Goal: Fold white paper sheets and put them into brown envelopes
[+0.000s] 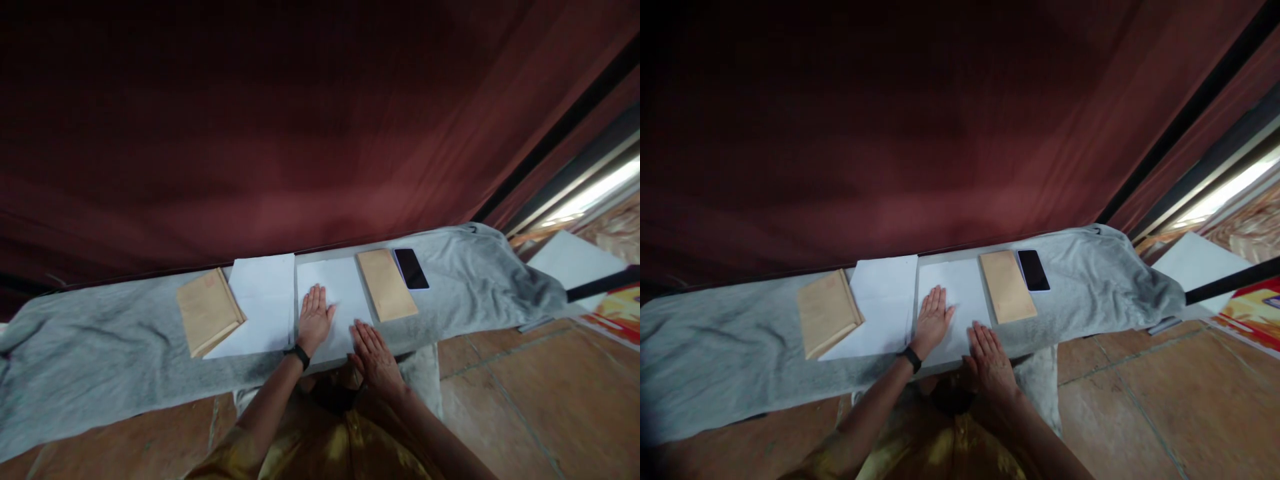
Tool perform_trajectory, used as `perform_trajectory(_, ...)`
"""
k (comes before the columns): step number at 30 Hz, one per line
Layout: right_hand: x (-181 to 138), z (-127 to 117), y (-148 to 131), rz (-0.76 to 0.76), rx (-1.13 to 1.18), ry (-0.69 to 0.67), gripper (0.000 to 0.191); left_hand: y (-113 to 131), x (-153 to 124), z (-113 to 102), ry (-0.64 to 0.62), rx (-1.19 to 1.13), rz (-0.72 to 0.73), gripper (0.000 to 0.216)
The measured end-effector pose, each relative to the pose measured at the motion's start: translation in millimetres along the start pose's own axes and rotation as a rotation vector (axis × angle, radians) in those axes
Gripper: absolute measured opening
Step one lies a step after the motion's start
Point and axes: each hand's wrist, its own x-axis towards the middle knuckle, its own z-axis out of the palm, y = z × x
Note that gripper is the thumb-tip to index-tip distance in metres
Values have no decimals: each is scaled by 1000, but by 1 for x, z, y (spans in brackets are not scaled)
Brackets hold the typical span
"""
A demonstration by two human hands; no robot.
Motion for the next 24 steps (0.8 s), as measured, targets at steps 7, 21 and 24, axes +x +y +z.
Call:
perform_trajectory(7,-1,3,-2,-9,-65,2,59,-11,40,1,-29,41,-86,63)
perform_trajectory(21,-4,12,0,-17,-72,33,62,-26,86,6,-54,9,-20,58)
perform_trajectory(24,-5,14,1,-13,-68,37,63,-21,77,14,-73,-55,151,57)
